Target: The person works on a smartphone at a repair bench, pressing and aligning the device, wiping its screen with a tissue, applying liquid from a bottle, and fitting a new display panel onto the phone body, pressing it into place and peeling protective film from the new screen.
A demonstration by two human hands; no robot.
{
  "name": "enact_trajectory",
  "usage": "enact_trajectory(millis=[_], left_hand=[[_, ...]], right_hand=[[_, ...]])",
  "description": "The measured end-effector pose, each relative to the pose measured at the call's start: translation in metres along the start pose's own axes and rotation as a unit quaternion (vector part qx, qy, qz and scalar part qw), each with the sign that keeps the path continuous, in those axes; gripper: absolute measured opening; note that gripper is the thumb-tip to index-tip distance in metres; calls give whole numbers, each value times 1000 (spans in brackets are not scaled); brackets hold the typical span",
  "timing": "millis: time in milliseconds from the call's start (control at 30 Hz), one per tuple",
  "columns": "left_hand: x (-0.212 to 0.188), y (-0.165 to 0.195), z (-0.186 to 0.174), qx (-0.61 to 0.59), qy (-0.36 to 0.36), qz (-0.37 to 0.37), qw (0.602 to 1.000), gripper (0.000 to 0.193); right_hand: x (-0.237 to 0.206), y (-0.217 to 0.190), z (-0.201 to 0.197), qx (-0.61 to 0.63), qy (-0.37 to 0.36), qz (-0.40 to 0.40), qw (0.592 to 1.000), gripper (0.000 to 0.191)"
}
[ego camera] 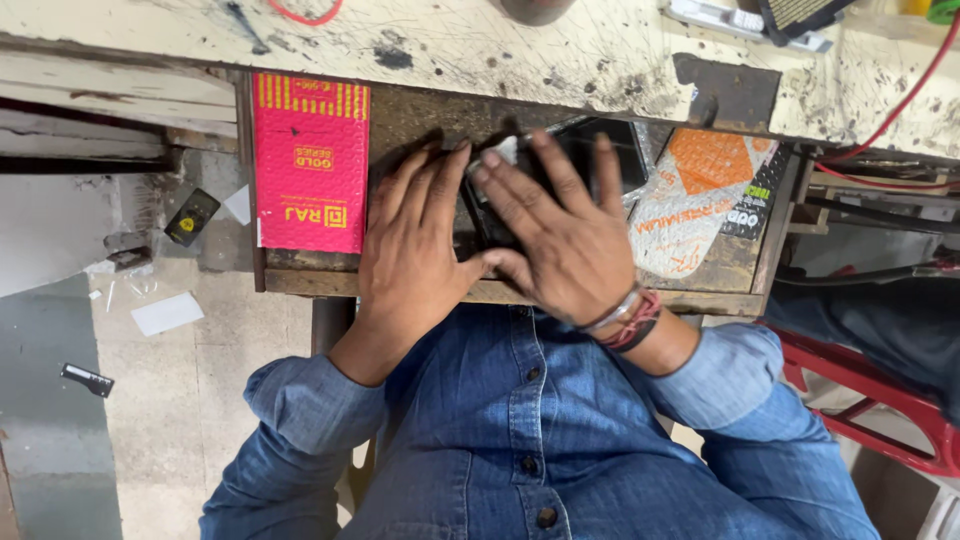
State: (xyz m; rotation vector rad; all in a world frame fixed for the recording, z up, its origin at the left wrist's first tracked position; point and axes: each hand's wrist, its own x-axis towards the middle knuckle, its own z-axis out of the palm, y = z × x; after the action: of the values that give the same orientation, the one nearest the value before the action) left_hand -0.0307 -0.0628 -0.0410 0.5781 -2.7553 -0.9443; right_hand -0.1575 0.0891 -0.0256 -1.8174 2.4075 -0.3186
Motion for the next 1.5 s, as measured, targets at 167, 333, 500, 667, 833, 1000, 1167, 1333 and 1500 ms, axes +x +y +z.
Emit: enact_trajectory(millis=[167, 333, 500, 667, 833, 1000, 1167, 1333, 1500], left_hand=[[0, -1, 1, 5, 15, 7, 1000, 107], [0, -2, 2, 8, 2, 10, 1000, 104], [-1, -3, 0, -8, 19, 13, 1000, 104], [-1, -2, -1, 7, -5, 5, 1000, 105], [-1, -3, 0, 2, 11, 4, 1000, 105], [-1, -4, 1, 3, -1, 4, 1000, 104], [-3, -5, 1, 0, 17, 16, 1000, 102], [-1, -6, 3, 8, -8, 8, 1000, 103], [-2, -7, 2, -5, -3, 8, 1000, 103]], right_hand=[[0, 4, 0, -8, -6, -8, 1000, 69], [-4, 5, -2, -1, 6, -9, 1000, 71], [-10, 3, -4, 11, -17, -3, 1000, 68], [-9, 2, 1, 4, -3, 4, 1000, 68], [-7, 4, 2, -15, -15, -11, 1000, 70], [-7, 4, 1, 4, -2, -12, 1000, 69], [-9, 8, -4, -7, -22, -1, 1000, 69], [-7, 7, -2, 3, 7, 13, 1000, 73], [-25, 1, -4, 28, -34, -10, 999, 70]])
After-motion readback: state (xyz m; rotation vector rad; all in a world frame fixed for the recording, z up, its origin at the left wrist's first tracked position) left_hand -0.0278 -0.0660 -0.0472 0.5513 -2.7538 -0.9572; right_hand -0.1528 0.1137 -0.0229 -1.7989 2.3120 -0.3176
